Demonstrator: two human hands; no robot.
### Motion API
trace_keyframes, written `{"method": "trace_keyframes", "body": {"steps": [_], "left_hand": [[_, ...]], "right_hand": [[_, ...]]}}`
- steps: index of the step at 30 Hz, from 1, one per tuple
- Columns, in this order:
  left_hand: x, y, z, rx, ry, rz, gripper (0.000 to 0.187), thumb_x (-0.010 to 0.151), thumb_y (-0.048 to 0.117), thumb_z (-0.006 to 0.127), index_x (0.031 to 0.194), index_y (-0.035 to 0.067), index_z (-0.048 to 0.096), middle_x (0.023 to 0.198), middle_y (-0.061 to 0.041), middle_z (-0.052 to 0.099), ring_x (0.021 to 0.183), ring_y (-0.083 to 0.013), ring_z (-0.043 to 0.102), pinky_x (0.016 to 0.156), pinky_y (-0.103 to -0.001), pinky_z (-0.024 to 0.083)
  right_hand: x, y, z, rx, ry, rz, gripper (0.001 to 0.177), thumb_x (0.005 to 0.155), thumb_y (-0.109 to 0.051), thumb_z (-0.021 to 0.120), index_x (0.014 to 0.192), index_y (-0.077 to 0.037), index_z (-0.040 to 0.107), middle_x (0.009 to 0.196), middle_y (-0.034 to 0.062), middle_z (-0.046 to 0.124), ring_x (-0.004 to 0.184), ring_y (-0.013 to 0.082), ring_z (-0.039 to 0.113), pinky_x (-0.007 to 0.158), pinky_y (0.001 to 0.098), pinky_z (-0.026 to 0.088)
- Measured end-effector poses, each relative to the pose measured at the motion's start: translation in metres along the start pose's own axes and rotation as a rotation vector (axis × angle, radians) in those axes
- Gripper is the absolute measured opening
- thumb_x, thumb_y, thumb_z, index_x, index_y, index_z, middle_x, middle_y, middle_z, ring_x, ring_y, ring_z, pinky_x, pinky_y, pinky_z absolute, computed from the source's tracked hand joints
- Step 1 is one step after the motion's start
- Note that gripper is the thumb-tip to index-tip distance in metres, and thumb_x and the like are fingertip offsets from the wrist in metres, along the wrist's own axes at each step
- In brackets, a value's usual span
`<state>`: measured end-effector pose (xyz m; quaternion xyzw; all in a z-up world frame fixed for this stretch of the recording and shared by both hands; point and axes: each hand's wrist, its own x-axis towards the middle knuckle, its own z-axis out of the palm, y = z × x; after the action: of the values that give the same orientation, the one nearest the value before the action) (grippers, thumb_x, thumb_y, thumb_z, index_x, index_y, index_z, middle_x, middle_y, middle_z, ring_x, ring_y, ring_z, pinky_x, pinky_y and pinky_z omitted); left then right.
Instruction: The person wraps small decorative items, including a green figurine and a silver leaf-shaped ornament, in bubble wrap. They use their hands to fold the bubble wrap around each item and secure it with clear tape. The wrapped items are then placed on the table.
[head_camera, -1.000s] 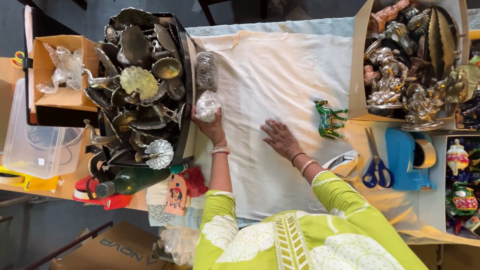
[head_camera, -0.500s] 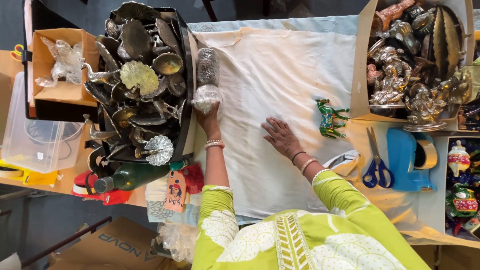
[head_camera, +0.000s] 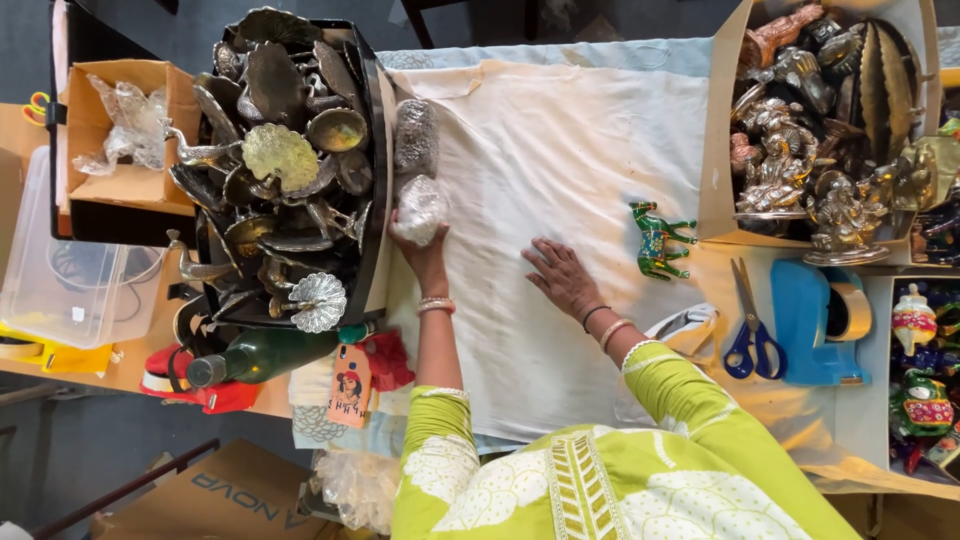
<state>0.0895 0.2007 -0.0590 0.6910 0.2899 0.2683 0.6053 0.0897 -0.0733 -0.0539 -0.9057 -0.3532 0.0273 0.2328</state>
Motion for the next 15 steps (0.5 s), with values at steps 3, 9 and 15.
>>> {"method": "trace_keyframes", "body": {"steps": [3, 9, 15], "left_hand": [[-0.010, -0.002, 0.003, -0.094, -0.042, 0.000, 0.108, 0.074, 0.041, 0.092, 0.156, 0.003, 0.033, 0.155, -0.017, 0.041, 0.142, -0.0297, 0.043, 0.120, -0.045, 0.037], [0.008, -0.052, -0.015, -0.358, 0.002, -0.224, 0.104, 0.073, 0.048, 0.092, 0.152, 0.002, 0.041, 0.150, -0.014, 0.052, 0.137, -0.0285, 0.050, 0.119, -0.045, 0.040], [0.013, -0.052, -0.006, -0.322, -0.017, -0.316, 0.104, 0.074, 0.056, 0.086, 0.152, 0.001, 0.044, 0.148, -0.014, 0.055, 0.133, -0.0256, 0.053, 0.114, -0.040, 0.041]], "right_hand": [[0.001, -0.001, -0.002, -0.010, -0.003, -0.002, 0.044, 0.102, -0.035, 0.055, 0.141, -0.015, 0.055, 0.148, 0.0109, 0.049, 0.140, 0.0284, 0.042, 0.114, 0.0429, 0.036], [0.001, -0.001, -0.002, -0.009, 0.009, 0.004, 0.043, 0.102, -0.036, 0.056, 0.140, -0.015, 0.055, 0.147, 0.0110, 0.050, 0.139, 0.0285, 0.043, 0.114, 0.0432, 0.036], [0.002, -0.003, -0.004, 0.000, 0.002, 0.007, 0.043, 0.102, -0.035, 0.057, 0.140, -0.015, 0.056, 0.147, 0.0111, 0.050, 0.138, 0.0291, 0.044, 0.113, 0.0432, 0.037]]}}
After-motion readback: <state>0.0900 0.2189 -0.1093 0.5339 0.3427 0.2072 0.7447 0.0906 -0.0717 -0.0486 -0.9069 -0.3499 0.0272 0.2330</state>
